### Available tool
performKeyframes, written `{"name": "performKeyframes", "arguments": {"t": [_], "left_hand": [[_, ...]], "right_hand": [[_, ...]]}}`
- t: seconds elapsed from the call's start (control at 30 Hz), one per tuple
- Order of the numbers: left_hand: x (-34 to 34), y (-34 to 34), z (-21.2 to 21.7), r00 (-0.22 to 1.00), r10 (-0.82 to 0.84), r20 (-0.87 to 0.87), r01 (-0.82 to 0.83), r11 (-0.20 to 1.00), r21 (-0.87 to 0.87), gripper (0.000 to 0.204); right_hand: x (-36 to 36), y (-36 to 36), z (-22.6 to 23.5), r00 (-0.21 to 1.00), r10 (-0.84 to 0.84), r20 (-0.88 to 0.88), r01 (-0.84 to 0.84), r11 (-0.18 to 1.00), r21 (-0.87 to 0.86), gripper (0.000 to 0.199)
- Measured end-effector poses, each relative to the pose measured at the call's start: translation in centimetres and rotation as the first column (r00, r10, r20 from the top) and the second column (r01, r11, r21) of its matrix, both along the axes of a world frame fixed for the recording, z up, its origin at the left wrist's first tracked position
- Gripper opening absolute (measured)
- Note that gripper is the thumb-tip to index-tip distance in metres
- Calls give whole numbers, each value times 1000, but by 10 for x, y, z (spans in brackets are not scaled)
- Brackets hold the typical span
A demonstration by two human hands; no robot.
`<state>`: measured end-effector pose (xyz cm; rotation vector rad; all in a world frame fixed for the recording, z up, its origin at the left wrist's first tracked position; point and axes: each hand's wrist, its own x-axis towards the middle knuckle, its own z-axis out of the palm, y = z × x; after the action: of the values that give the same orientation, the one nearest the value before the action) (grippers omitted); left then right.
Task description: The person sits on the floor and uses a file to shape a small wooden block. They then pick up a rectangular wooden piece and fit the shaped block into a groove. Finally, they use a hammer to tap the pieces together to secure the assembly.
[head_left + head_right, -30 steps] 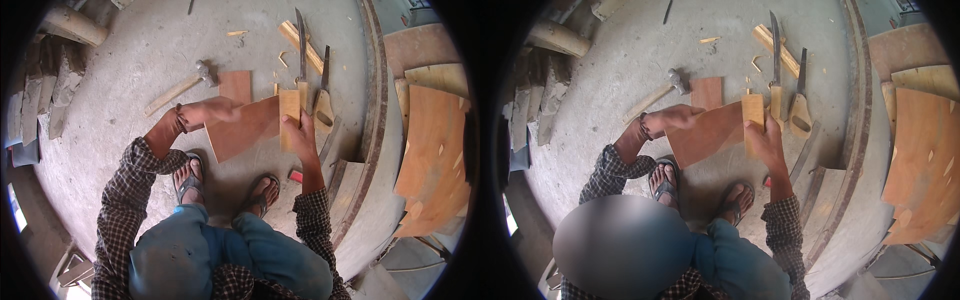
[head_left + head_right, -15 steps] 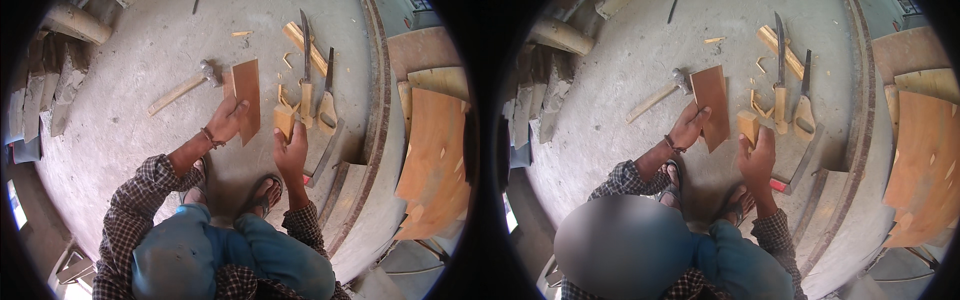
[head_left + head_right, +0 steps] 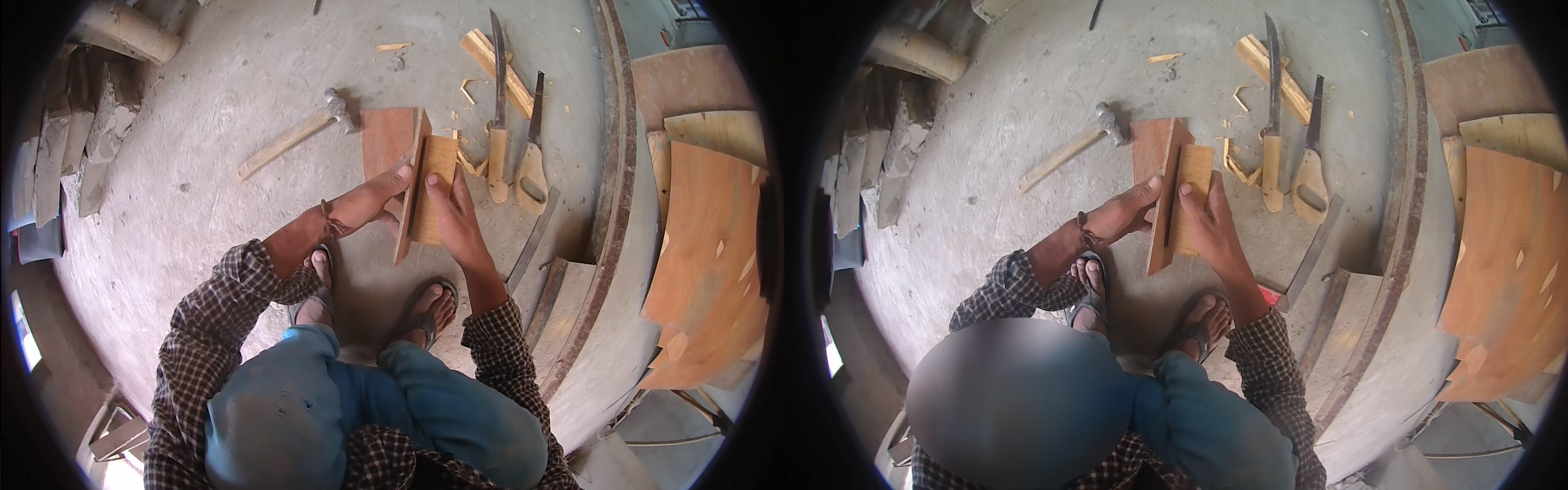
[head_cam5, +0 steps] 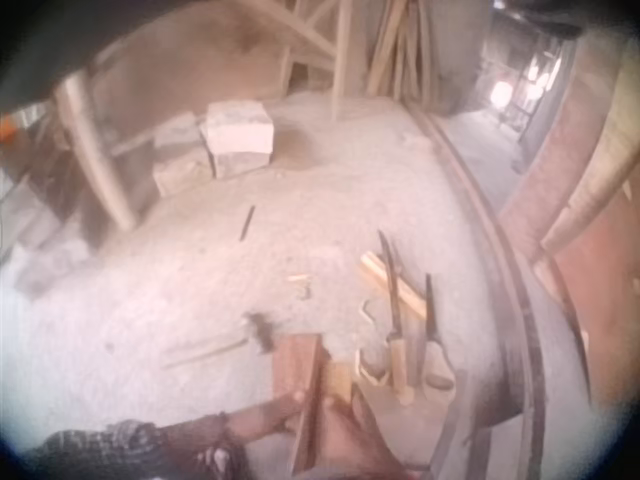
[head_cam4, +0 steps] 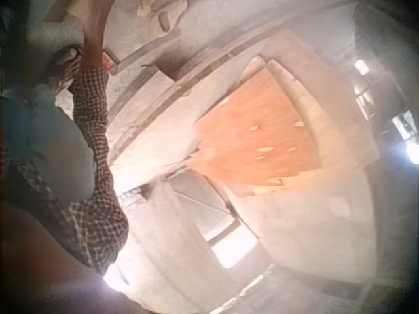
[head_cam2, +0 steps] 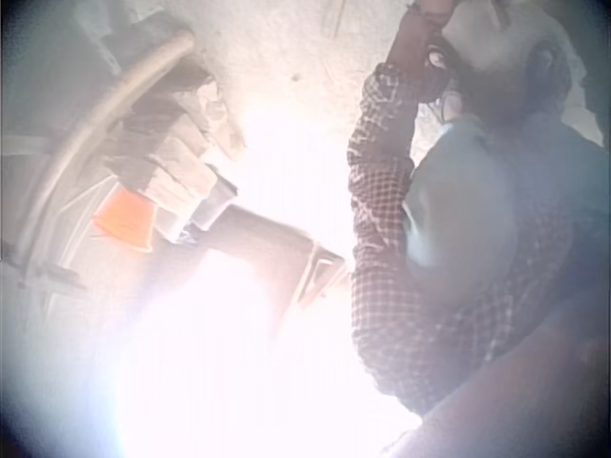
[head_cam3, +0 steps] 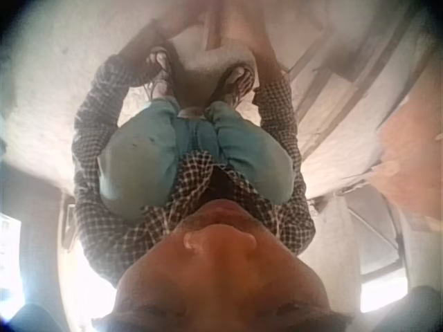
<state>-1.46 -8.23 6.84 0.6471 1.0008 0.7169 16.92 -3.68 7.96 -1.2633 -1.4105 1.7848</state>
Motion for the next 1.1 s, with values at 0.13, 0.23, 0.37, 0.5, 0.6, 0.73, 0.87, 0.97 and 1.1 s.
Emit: {"name": "performKeyframes", "arguments": {"t": [0.13, 0.23, 0.37, 0.5, 0.6, 0.73, 0.87, 0.97, 1.1], "left_hand": [[5, 1, -8, 995, -9, -99, 21, 993, 118, 95], [8, 0, -15, 995, 32, -94, -22, 994, 106, 96], [9, -5, -19, 996, 47, -72, -40, 995, 96, 95], [5, -10, -12, 995, 48, -85, -42, 996, 79, 90], [10, -14, -10, 985, 67, -162, -44, 989, 141, 84], [32, -23, -24, 974, 77, -214, -11, 956, 294, 71], [38, -36, -42, 959, 215, -183, -145, 931, 334, 56], [38, -34, -42, 961, 206, -183, -131, 926, 353, 54], [42, -43, -49, 937, 252, -241, -153, 918, 367, 56]], "right_hand": [[7, -3, -8, 999, 42, -2, -42, 998, 44, 43], [14, -6, -13, 995, 94, 31, -94, 995, 26, 46], [13, -17, -6, 994, 104, 44, -103, 994, -29, 47], [9, -24, -8, 994, 41, -105, -55, 989, -140, 45], [13, -30, -24, 974, -24, -224, -31, 970, -240, 49], [20, -51, -67, 999, -21, -26, 23, 994, 111, 48], [12, -54, -55, 991, 27, 133, -46, 988, 145, 52], [15, -50, -35, 962, 67, 265, -110, 983, 149, 63], [15, -51, -26, 883, 64, 464, -182, 960, 215, 67]]}}
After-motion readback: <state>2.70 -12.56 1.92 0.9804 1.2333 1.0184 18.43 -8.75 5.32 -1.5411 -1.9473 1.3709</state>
